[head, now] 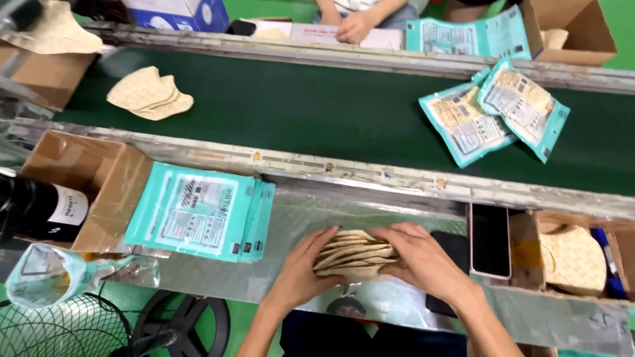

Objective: Packaging fabric face masks into individual plastic pouches at a conveyor belt workstation.

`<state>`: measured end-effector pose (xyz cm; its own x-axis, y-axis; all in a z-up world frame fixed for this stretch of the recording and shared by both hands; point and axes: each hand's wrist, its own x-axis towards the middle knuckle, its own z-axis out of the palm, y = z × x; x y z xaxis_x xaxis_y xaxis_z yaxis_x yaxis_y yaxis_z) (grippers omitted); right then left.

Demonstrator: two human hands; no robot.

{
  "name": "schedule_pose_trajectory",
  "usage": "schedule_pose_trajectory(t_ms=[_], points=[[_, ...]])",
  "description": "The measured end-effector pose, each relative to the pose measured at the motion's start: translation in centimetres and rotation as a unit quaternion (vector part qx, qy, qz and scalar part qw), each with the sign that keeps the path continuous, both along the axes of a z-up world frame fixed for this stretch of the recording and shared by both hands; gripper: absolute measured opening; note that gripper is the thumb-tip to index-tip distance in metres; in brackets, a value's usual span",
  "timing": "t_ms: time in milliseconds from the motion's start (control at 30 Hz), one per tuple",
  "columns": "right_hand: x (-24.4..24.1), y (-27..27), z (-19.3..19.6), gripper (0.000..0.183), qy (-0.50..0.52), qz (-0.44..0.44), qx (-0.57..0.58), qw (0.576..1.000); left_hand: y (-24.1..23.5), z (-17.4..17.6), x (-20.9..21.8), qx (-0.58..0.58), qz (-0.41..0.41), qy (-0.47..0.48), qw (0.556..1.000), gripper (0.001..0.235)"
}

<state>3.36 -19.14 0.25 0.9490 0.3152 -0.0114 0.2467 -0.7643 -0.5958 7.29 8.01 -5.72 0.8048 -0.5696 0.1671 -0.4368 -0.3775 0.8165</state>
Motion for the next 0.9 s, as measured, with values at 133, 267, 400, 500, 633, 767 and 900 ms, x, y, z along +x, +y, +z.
schedule_pose_trajectory(t_ms=[133, 267, 400, 500, 633, 767, 900], points=[[-0.6, -0.1, 0.8, 0.109, 0.078, -0.023, -0.002, 0.997, -1.6, -6.1, -2.1, -0.053, 0.018, 0.032, 0.998, 0.096], [-2.1, -0.5, -0.3, 0.132, 0.065, -0.054, -0.038, 0.996, -3.2, -5.1, -4.1, -0.157, 0.050, 0.094, 0.982, 0.106], [-3.3, 0.7, -0.6, 0.137, -0.034, -0.025, -0.111, 0.993, -4.3, -8.2, -5.1, -0.126, 0.064, -0.024, 0.990, 0.100], [-3.8, 1.0, -0.5, 0.127, -0.104, -0.007, -0.097, 0.990, -3.9, -15.1, -5.4, -0.150, 0.065, -0.120, 0.979, 0.091], [-3.4, 0.6, -0.9, 0.122, -0.122, 0.000, -0.107, 0.987, -3.5, -6.9, -4.4, -0.172, 0.038, -0.123, 0.977, 0.104], [-2.9, 0.6, -1.2, 0.117, -0.069, -0.004, -0.168, 0.983, -2.5, -6.3, -4.0, -0.116, 0.021, -0.084, 0.989, 0.100], [-2.9, 1.1, -2.2, 0.116, -0.073, -0.005, -0.325, 0.943, -3.1, -2.9, -4.0, -0.069, 0.012, -0.013, 0.997, 0.113]])
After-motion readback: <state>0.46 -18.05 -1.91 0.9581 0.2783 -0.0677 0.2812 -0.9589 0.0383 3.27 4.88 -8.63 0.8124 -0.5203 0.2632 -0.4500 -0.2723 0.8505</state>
